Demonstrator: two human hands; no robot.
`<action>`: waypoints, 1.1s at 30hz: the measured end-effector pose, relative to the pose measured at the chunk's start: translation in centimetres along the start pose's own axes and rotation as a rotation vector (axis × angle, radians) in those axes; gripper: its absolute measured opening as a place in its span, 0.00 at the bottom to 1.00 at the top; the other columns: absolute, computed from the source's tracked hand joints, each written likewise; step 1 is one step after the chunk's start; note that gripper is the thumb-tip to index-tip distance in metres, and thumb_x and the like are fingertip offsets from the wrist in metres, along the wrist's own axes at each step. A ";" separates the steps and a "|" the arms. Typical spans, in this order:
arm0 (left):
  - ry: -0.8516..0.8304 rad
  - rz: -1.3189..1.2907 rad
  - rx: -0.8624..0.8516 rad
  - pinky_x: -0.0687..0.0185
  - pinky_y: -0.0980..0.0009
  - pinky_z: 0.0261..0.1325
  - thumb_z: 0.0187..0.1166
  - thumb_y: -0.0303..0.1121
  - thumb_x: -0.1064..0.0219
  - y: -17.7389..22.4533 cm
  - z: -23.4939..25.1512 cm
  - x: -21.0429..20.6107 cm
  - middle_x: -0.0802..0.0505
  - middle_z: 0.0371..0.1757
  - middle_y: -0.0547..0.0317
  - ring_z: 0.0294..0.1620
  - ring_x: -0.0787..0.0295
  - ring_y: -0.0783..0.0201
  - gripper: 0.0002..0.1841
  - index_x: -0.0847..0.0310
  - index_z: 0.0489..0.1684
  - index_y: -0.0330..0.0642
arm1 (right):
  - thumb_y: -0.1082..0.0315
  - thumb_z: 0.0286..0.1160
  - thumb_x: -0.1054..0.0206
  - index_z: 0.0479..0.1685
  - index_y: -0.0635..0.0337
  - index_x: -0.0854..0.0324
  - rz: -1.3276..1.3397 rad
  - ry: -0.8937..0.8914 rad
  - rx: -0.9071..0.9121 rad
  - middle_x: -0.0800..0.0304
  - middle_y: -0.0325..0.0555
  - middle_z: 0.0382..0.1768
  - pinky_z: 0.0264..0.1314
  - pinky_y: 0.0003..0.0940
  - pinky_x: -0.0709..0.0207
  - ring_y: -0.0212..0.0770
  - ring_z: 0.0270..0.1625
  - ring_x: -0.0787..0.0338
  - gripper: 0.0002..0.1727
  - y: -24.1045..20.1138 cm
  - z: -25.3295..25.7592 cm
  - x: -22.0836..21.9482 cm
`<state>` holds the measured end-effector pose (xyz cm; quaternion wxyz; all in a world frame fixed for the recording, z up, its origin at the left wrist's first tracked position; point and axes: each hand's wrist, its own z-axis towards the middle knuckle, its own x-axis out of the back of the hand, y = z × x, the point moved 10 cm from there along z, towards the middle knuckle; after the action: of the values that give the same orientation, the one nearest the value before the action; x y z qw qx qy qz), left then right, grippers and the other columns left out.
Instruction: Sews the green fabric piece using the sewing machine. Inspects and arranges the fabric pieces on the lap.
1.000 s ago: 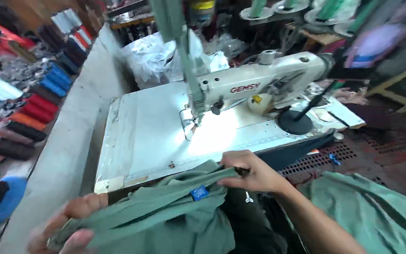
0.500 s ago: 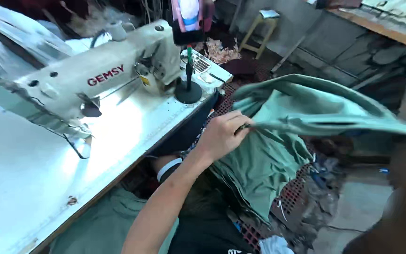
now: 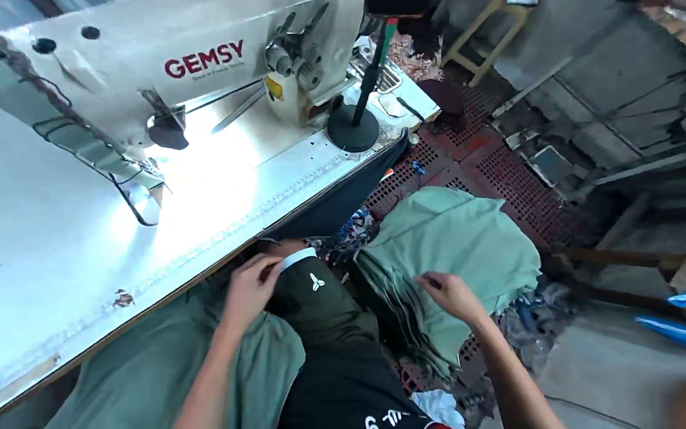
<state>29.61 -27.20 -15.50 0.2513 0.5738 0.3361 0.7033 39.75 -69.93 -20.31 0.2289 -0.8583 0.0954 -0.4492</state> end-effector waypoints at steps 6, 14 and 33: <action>0.300 0.347 0.358 0.17 0.48 0.71 0.84 0.38 0.34 -9.0 -16.4 17.2 0.06 0.59 0.41 0.64 0.09 0.48 0.16 0.09 0.53 0.33 | 0.47 0.87 0.39 0.48 0.63 0.12 -0.100 -0.218 0.197 0.09 0.56 0.36 0.51 0.59 0.17 0.54 0.41 0.09 0.25 -9.3 5.6 -8.3; 0.241 0.363 0.925 0.27 0.38 0.77 0.89 0.42 0.39 -17.1 -27.4 22.6 0.11 0.67 0.36 0.72 0.15 0.38 0.22 0.16 0.70 0.36 | 0.47 0.85 0.39 0.44 0.55 0.08 -0.115 -0.194 0.664 0.06 0.45 0.33 0.42 0.49 0.13 0.43 0.36 0.07 0.22 -27.1 2.3 -14.7; 0.457 0.359 0.814 0.16 0.42 0.62 0.78 0.28 0.29 -15.4 -26.2 24.0 0.06 0.49 0.34 0.53 0.07 0.41 0.11 0.11 0.50 0.29 | 0.46 0.84 0.37 0.63 0.53 0.13 -0.646 -0.142 -0.097 0.08 0.64 0.56 0.56 0.75 0.22 0.70 0.60 0.09 0.24 -14.8 9.5 -8.6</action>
<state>-1.67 -4.30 -14.87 -0.1978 0.5054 0.5256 0.6551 41.88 -50.81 -24.18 0.0396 -0.8832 -0.1766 -0.4327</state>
